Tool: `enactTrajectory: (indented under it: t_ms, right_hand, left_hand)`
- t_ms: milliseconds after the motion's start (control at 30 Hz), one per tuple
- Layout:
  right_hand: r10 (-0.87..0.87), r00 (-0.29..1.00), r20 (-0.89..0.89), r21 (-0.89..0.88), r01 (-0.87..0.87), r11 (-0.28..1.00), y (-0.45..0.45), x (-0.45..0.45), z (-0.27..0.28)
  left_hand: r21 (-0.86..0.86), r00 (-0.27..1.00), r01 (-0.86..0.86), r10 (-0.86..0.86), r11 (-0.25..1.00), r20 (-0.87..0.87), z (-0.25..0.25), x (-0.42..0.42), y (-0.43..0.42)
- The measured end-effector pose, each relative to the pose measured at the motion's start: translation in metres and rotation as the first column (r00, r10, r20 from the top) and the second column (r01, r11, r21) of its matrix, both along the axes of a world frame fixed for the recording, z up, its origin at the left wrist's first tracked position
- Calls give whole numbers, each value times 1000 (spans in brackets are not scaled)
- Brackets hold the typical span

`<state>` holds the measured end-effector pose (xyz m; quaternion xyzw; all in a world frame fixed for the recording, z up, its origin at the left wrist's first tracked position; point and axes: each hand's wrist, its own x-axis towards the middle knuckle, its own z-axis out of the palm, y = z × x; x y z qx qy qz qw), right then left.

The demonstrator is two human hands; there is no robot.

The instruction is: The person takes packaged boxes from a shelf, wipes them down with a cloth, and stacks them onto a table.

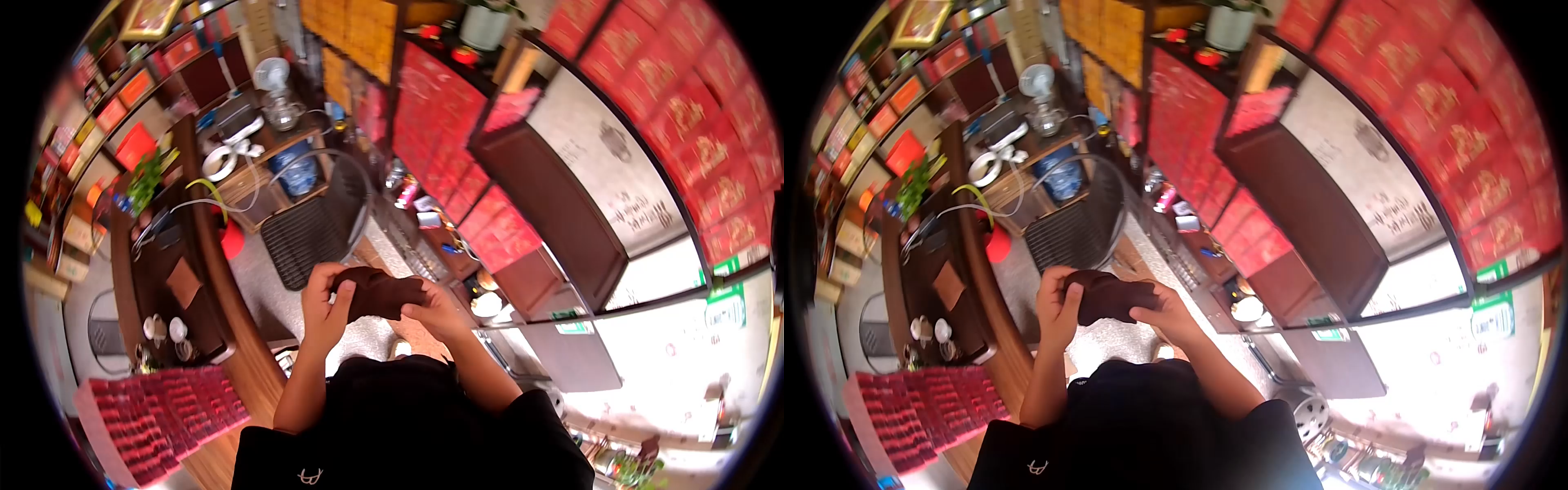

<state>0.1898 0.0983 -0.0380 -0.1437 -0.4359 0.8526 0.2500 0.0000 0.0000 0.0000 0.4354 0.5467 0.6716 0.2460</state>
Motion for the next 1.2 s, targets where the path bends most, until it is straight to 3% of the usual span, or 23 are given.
enactTrajectory:
  t_ms: [67,100,167,200,267,300,333,367,400,433,500,567,600,700,833,900,967,1033,1100,1167,1200]
  right_hand:
    - [-173,978,114,34,170,985,-17,10,4]
    - [-262,964,51,236,244,941,45,70,-23]
    - [-488,872,17,0,489,873,35,97,-32]
    - [-607,794,3,-4,607,794,35,116,-28]
    - [-773,615,152,141,761,633,43,134,-31]
    - [-836,495,236,264,795,546,50,150,-49]
    - [-861,427,276,277,823,496,57,161,-68]
    - [-912,265,312,462,797,389,67,171,-93]
    - [-924,145,354,636,687,351,71,177,-82]
    - [-927,19,375,776,540,325,74,180,-68]
    - [-939,-54,341,821,504,269,91,183,-71]
    - [-897,-182,403,890,306,338,109,178,-63]
    - [-923,-236,305,931,276,238,121,176,-68]
    - [-935,-234,266,955,197,223,151,168,-67]
    - [-942,-214,259,949,240,206,174,157,-82]
    - [-926,-289,241,958,222,180,176,151,-89]
    - [-945,-280,167,958,274,88,168,151,-97]
    - [-952,-261,160,946,315,73,148,150,-96]
    - [-948,-185,258,934,298,196,117,150,-88]
    - [-965,-150,217,927,340,156,83,149,-79]
    - [-938,-154,309,908,342,243,64,149,-68]
  left_hand:
    - [-19,978,189,-187,982,97,1,0,11]
    - [59,959,257,-262,965,105,-16,53,82]
    - [10,914,372,-368,928,172,-37,77,110]
    - [-43,889,439,-427,898,165,-52,99,127]
    - [-156,854,519,-514,840,77,-66,125,161]
    - [-130,844,525,-534,841,-51,-69,142,176]
    - [-163,819,531,-553,831,-150,-67,153,189]
    - [-198,783,535,-570,822,-250,-67,163,202]
    - [-158,744,517,-533,841,-402,-73,175,218]
    - [-163,728,543,-558,824,-399,-73,185,230]
    - [-162,692,471,-477,867,-543,-75,200,255]
    - [-107,643,457,-411,883,-646,-83,204,269]
    - [-121,584,424,-373,898,-721,-83,205,273]
    - [-175,481,408,-374,896,-793,-83,203,274]
    - [-86,521,443,-335,892,-785,-85,200,281]
    - [-58,531,480,-342,875,-775,-84,196,281]
    - [-56,542,527,-387,848,-746,-85,193,281]
    - [55,605,619,-430,784,-671,-83,186,278]
    - [32,622,665,-529,746,-578,-108,183,279]
    - [-126,672,735,-741,666,1,-133,183,277]
    - [-236,548,833,-804,501,229,-124,180,274]
